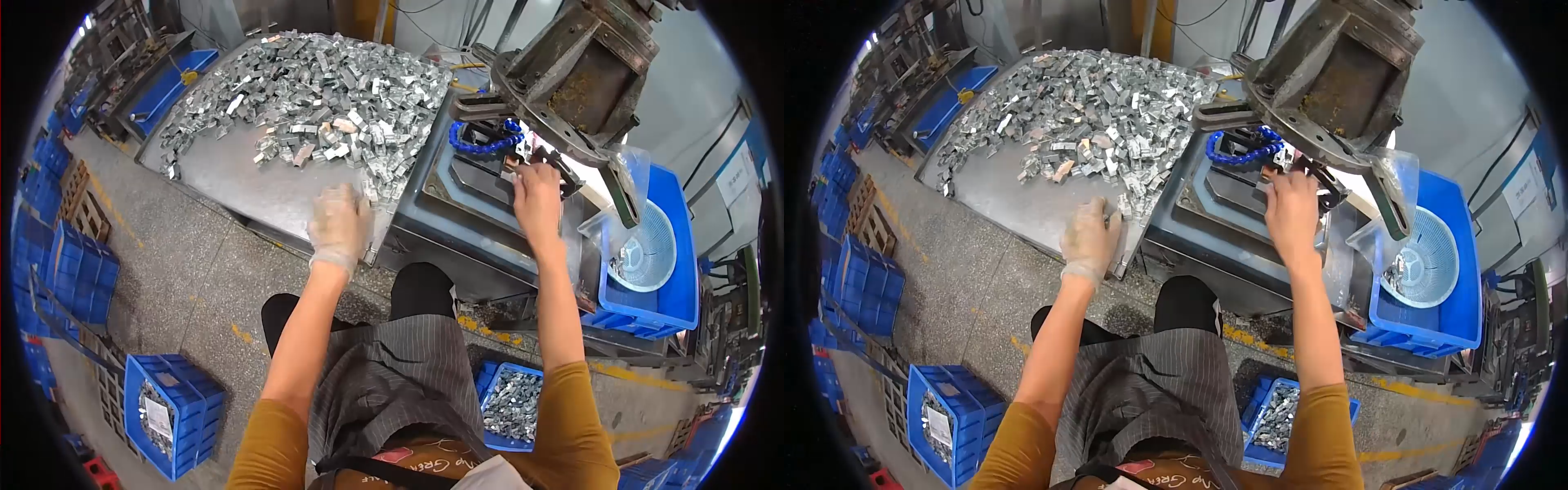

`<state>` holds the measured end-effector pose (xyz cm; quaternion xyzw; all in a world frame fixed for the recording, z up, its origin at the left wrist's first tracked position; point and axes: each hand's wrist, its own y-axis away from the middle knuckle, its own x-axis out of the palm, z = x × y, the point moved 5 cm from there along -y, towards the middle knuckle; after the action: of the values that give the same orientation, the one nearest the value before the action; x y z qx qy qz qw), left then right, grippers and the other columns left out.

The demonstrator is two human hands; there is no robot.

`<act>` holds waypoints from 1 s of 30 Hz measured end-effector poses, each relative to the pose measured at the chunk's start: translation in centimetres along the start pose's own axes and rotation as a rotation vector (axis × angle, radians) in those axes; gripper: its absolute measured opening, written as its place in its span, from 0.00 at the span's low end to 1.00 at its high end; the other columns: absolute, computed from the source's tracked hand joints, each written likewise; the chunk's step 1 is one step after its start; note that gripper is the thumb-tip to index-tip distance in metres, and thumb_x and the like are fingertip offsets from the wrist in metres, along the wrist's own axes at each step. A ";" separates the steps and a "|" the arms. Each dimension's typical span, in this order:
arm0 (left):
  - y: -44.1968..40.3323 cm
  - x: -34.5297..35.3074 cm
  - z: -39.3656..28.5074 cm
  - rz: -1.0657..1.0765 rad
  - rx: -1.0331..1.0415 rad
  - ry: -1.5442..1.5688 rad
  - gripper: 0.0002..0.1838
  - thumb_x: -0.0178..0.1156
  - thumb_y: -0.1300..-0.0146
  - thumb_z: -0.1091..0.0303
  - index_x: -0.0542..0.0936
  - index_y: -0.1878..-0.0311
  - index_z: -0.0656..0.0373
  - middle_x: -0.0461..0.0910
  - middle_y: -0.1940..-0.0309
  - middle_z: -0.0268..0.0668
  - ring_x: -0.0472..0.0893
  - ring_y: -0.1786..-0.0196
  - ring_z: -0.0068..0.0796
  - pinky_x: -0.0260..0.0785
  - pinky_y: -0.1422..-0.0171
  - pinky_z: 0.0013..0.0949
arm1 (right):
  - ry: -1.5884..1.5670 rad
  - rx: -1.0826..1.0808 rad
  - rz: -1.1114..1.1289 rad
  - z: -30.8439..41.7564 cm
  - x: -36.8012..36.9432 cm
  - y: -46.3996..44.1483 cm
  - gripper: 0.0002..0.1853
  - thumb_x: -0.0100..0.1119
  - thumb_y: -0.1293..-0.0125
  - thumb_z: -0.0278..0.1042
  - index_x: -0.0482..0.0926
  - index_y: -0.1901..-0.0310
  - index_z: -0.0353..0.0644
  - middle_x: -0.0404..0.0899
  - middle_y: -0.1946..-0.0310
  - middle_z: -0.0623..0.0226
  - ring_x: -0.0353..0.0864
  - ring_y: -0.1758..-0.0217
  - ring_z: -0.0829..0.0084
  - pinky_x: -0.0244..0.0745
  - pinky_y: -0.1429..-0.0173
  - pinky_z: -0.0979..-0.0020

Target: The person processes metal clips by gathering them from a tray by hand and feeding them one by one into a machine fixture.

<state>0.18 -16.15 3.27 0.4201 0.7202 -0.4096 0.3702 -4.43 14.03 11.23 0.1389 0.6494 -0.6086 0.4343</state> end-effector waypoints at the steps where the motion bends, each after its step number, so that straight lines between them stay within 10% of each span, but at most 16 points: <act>1: -0.1 0.1 0.1 -0.024 -0.014 0.052 0.20 0.63 0.38 0.55 0.78 0.47 0.56 0.81 0.57 0.44 0.80 0.51 0.46 0.73 0.46 0.48 | -0.040 -0.010 0.028 1.0 0.0 0.8 0.08 0.64 0.42 0.23 0.83 0.60 0.37 0.78 0.61 0.55 0.74 0.55 0.51 0.71 0.49 0.55; 11: -4.4 -7.9 8.5 -0.264 -0.415 -0.132 0.35 0.63 0.39 0.64 0.65 0.27 0.53 0.56 0.27 0.56 0.60 0.27 0.54 0.55 0.24 0.48 | -0.474 -0.184 0.189 12.1 0.6 4.6 0.07 0.65 0.44 0.22 0.82 0.62 0.36 0.76 0.64 0.59 0.73 0.57 0.55 0.71 0.51 0.59; 14: -6.2 -5.3 13.9 -0.597 -0.466 -0.206 0.37 0.63 0.39 0.64 0.61 0.27 0.52 0.60 0.30 0.56 0.64 0.31 0.57 0.60 0.28 0.52 | -0.585 -0.243 0.212 14.9 2.2 4.4 0.06 0.65 0.45 0.23 0.82 0.64 0.38 0.74 0.66 0.61 0.72 0.58 0.56 0.70 0.52 0.59; 20: -7.2 -4.8 16.1 -0.279 -0.921 0.223 0.32 0.51 0.35 0.66 0.61 0.28 0.61 0.62 0.32 0.51 0.68 0.33 0.56 0.68 0.33 0.47 | -0.475 -0.291 0.415 18.7 6.0 4.0 0.04 0.65 0.45 0.26 0.84 0.67 0.40 0.74 0.64 0.62 0.71 0.54 0.58 0.70 0.50 0.59; 30: -7.1 -6.7 14.0 -0.213 -0.771 -0.055 0.25 0.53 0.35 0.71 0.67 0.35 0.67 0.68 0.38 0.53 0.75 0.42 0.55 0.73 0.39 0.39 | -0.281 -0.321 0.401 19.5 8.7 4.4 0.07 0.61 0.53 0.24 0.81 0.69 0.39 0.73 0.63 0.61 0.71 0.53 0.56 0.71 0.51 0.59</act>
<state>-1.10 -33.03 5.66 0.1623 0.8503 -0.1565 0.4755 1.30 -5.80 4.24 0.1084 0.6304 -0.4135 0.6479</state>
